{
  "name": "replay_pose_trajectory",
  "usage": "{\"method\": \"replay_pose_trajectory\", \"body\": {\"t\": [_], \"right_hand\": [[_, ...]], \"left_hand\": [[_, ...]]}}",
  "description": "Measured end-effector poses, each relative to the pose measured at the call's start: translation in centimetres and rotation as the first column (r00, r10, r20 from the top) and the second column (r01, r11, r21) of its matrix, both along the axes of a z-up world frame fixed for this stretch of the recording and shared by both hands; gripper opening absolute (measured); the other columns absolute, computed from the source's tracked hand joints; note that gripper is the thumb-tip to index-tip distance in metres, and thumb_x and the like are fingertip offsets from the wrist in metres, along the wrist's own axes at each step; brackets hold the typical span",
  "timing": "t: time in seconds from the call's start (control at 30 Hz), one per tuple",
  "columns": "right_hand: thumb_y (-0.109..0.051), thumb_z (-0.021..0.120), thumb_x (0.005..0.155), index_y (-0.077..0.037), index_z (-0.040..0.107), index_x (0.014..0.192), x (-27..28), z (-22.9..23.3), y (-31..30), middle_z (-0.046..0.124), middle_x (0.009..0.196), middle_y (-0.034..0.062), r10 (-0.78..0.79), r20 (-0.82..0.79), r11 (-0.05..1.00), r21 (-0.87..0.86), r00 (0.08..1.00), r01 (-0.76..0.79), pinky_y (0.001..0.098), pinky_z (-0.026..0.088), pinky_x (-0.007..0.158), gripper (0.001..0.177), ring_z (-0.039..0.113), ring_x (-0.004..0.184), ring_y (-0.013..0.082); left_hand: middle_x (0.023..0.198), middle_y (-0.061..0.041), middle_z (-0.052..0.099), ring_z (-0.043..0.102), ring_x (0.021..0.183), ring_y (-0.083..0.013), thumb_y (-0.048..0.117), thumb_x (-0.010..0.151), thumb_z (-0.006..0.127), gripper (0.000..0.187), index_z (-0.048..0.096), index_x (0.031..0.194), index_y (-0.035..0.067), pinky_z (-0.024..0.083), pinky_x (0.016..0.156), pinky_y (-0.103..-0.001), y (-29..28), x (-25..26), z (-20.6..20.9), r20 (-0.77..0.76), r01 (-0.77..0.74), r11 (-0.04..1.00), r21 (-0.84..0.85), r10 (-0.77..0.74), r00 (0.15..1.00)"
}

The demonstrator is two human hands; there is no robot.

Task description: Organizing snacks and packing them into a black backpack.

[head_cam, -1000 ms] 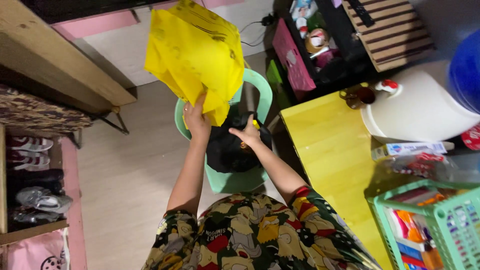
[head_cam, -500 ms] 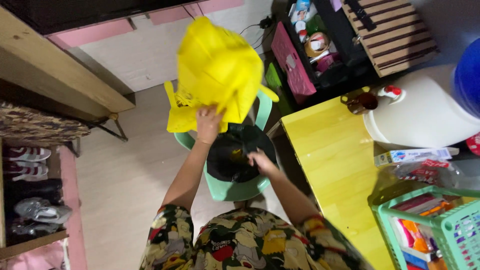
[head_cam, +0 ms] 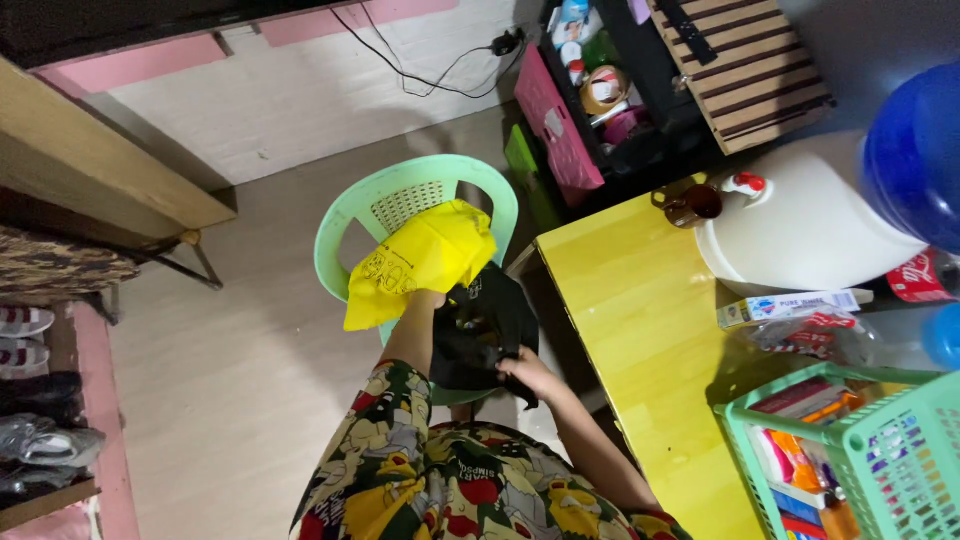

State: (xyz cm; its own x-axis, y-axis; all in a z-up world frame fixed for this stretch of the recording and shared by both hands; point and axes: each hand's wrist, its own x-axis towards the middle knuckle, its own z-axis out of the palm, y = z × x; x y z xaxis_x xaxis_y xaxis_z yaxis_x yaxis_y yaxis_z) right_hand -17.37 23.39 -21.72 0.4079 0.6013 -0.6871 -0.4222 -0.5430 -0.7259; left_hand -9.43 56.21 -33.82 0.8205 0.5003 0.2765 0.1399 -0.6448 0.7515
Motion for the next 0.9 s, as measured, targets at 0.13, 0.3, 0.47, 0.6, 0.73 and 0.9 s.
{"method": "replay_pose_trajectory", "body": {"t": [0.13,0.3,0.47,0.6,0.73,0.9], "right_hand": [[-0.018,0.077,0.087,-0.008,0.066,0.117,1.8,2.7,1.2,0.079,0.092,0.0074,-0.060,-0.038,0.996,-0.067,0.998,0.057,0.0268,0.055,0.090,0.034,0.074,0.091,0.0160],[-0.022,0.076,0.090,-0.001,0.068,0.114,3.7,1.4,2.5,0.077,0.098,0.0072,-0.232,-0.180,0.963,0.092,0.956,0.251,0.0294,0.057,0.074,0.033,0.072,0.088,0.0160],[-0.024,0.076,0.092,-0.006,0.070,0.115,4.9,1.2,3.6,0.072,0.094,0.0051,-0.238,-0.117,0.968,0.048,0.964,0.245,0.0282,0.053,0.068,0.030,0.064,0.080,0.0145],[-0.027,0.074,0.093,-0.007,0.072,0.113,5.7,0.4,4.7,0.072,0.094,0.0042,-0.212,0.056,0.971,0.124,0.976,0.204,0.0287,0.051,0.071,0.029,0.063,0.080,0.0125],[-0.033,0.072,0.096,-0.004,0.071,0.110,6.8,-1.0,4.3,0.074,0.096,0.0058,-0.111,0.275,0.991,0.101,0.955,0.086,0.0290,0.053,0.076,0.032,0.066,0.082,0.0117],[-0.039,0.061,0.100,-0.009,0.064,0.099,6.5,-0.3,1.0,0.066,0.085,0.0021,-0.225,0.072,0.970,0.107,0.972,0.216,0.0266,0.052,0.066,0.030,0.064,0.070,0.0141]], "left_hand": [[0.152,-0.028,0.043,0.044,0.135,-0.0481,0.034,0.094,0.064,0.067,0.048,0.148,-0.003,0.040,0.097,-0.055,0.3,-0.8,-2.0,-0.167,-0.003,1.000,-0.021,-0.001,0.986],[0.133,-0.016,0.066,0.062,0.120,-0.0374,0.034,0.088,0.058,0.043,0.070,0.123,0.012,0.050,0.098,-0.050,-1.5,-5.6,4.4,-0.776,0.377,0.915,0.142,-0.134,0.616],[0.113,-0.018,0.073,0.068,0.107,-0.0390,0.049,0.094,0.059,0.046,0.072,0.113,0.009,0.053,0.093,-0.048,-7.6,-14.3,17.5,-0.609,0.150,0.959,-0.242,-0.270,0.746],[0.120,-0.023,0.067,0.065,0.109,-0.0398,0.041,0.079,0.078,0.068,0.056,0.131,0.003,0.048,0.093,-0.047,-12.1,-15.9,20.1,0.027,0.468,0.703,-0.536,-0.539,0.842],[0.113,-0.033,0.066,0.062,0.104,-0.0502,0.040,0.066,0.089,0.087,0.057,0.129,-0.011,0.048,0.086,-0.055,-14.9,-15.0,12.7,-0.204,0.199,0.977,-0.079,-0.211,0.956],[0.101,-0.020,0.073,0.068,0.096,-0.0396,0.036,0.103,0.072,0.033,0.073,0.115,0.005,0.054,0.081,-0.044,-14.5,-17.0,7.1,-0.172,-0.155,0.920,-0.361,0.098,0.980]]}}
